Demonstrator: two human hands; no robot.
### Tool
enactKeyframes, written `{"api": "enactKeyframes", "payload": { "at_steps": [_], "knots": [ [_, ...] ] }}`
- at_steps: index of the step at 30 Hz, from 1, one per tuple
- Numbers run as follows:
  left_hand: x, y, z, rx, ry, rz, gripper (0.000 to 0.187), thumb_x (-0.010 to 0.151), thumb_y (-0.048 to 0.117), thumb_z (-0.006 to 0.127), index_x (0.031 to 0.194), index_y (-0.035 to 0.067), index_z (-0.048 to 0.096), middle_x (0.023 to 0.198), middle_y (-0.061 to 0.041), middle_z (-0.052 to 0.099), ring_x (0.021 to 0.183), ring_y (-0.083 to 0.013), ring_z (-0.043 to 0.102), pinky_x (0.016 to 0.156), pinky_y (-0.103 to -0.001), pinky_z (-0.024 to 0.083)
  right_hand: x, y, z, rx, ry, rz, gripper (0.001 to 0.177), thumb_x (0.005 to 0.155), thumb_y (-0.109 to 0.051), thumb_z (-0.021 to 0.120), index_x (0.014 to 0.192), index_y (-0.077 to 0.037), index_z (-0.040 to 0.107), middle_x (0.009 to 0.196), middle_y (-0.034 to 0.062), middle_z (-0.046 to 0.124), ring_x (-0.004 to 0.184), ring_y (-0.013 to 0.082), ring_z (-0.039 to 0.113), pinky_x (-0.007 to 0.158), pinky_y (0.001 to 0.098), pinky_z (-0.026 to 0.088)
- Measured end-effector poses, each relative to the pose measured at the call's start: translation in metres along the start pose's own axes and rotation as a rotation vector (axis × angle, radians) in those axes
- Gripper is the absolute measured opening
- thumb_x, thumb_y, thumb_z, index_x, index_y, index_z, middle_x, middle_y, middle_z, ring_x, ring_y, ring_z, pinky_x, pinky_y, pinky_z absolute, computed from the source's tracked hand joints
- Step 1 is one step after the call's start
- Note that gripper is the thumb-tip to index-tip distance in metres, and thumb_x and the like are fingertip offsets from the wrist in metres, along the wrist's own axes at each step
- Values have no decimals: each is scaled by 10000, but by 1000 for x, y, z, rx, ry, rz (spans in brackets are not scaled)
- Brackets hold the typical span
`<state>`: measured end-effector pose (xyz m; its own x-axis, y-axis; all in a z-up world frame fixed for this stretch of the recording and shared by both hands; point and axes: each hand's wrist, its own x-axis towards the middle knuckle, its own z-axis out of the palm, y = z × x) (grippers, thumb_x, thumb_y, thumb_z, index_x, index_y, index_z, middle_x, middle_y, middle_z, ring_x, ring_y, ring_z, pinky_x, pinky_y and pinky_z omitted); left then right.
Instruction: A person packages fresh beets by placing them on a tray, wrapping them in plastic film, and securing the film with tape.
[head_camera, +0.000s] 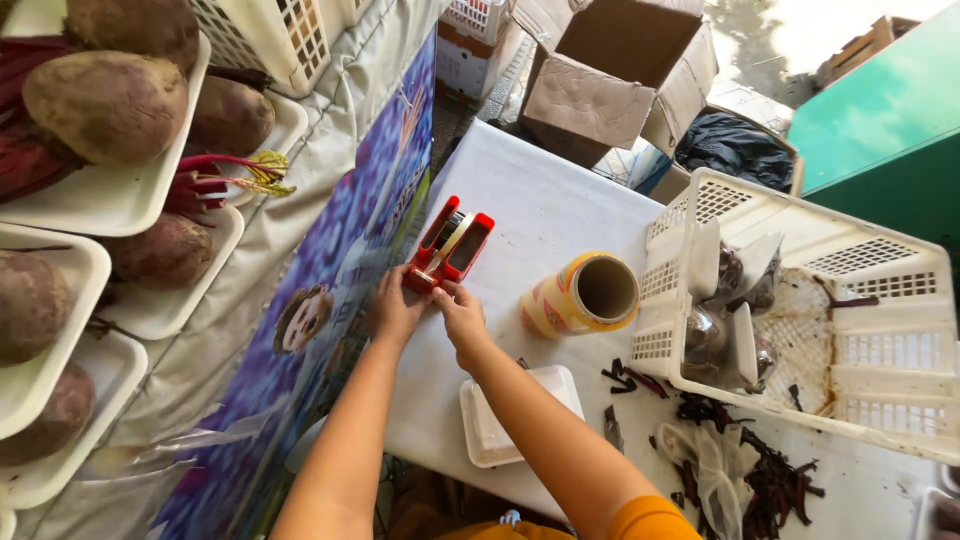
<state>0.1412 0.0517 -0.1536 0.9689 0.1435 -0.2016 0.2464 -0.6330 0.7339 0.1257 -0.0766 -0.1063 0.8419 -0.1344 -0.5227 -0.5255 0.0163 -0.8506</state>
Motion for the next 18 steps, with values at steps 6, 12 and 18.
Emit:
{"api": "enactKeyframes", "payload": {
  "at_steps": [6, 12, 18],
  "knots": [
    [-31, 6, 25, 53, 220, 65, 621, 658, 488, 898, 1176, 295, 614, 1192, -11, 636, 1102, -352, 636, 954, -482, 537, 23, 6, 7, -214, 283, 203, 369, 874, -585, 694, 1133, -341, 794, 1150, 73, 716, 1132, 329, 604, 1005, 391, 459],
    [-39, 28, 26, 78, 131, -95, 607, 730, 472, 848, 1214, 276, 540, 1198, 22, 591, 1086, -307, 657, 897, -531, 572, 39, 24, 2, -208, 430, 226, 236, 802, -531, 792, 962, -361, 830, 1103, 81, 604, 1072, 331, 556, 967, 379, 447],
    [-35, 20, 19, 25, 74, -234, 635, 699, 568, 842, 1161, 325, 480, 1150, 78, 604, 1085, -256, 683, 893, -534, 573, -54, 48, -8, 91, 310, -37, 209, 908, -271, 748, 793, -119, 663, 802, 28, 593, 838, 175, 472, 791, 334, 382]
  ]
}}
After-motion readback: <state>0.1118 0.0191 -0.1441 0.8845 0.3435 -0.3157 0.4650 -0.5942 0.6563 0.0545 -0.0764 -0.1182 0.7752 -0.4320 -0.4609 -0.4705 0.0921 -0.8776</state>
